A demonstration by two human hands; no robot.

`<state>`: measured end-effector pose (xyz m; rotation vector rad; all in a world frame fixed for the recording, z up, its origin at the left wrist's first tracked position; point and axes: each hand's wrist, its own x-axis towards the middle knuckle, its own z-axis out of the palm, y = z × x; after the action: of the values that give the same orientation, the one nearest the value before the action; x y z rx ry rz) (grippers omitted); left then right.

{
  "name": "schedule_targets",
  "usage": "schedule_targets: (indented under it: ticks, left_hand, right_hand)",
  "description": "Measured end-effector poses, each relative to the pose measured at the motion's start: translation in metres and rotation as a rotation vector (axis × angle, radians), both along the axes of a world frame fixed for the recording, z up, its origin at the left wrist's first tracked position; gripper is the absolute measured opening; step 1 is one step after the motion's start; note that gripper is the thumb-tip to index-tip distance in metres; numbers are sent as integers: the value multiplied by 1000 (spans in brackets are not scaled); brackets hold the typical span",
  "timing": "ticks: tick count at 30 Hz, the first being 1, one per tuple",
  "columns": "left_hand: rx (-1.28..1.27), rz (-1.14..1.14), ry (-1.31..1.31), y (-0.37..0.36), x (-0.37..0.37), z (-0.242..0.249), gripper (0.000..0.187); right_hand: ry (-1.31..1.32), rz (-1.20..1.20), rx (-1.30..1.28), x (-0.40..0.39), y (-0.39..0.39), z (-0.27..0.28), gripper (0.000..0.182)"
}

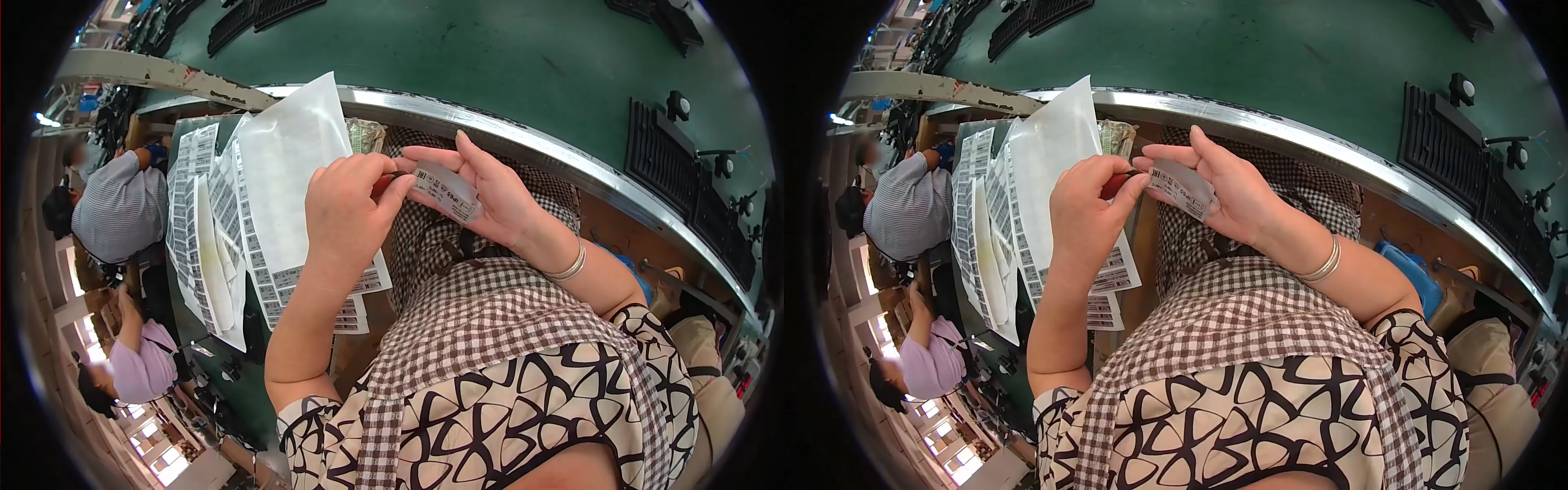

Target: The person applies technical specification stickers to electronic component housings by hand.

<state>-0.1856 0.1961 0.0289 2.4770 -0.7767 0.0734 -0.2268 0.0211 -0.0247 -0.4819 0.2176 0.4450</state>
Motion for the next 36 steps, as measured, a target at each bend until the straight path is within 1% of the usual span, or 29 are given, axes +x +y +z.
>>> schedule_targets:
  ticks: [4,11,19,36]
  left_hand:
    - [14,5,-4,2,4,-1,17]
    - [-6,13,24,3,8,-4,15]
    - [-14,32,67,2,11,-7,14]
    - [43,70,38,0,9,-9,16]
  right_hand:
    - [3,9,12,4,1,-2,62]
    - [53,13,-3,6,4,1,63]
    - [19,32,36,7,4,-3,64]
    - [35,49,43,7,3,-4,64]
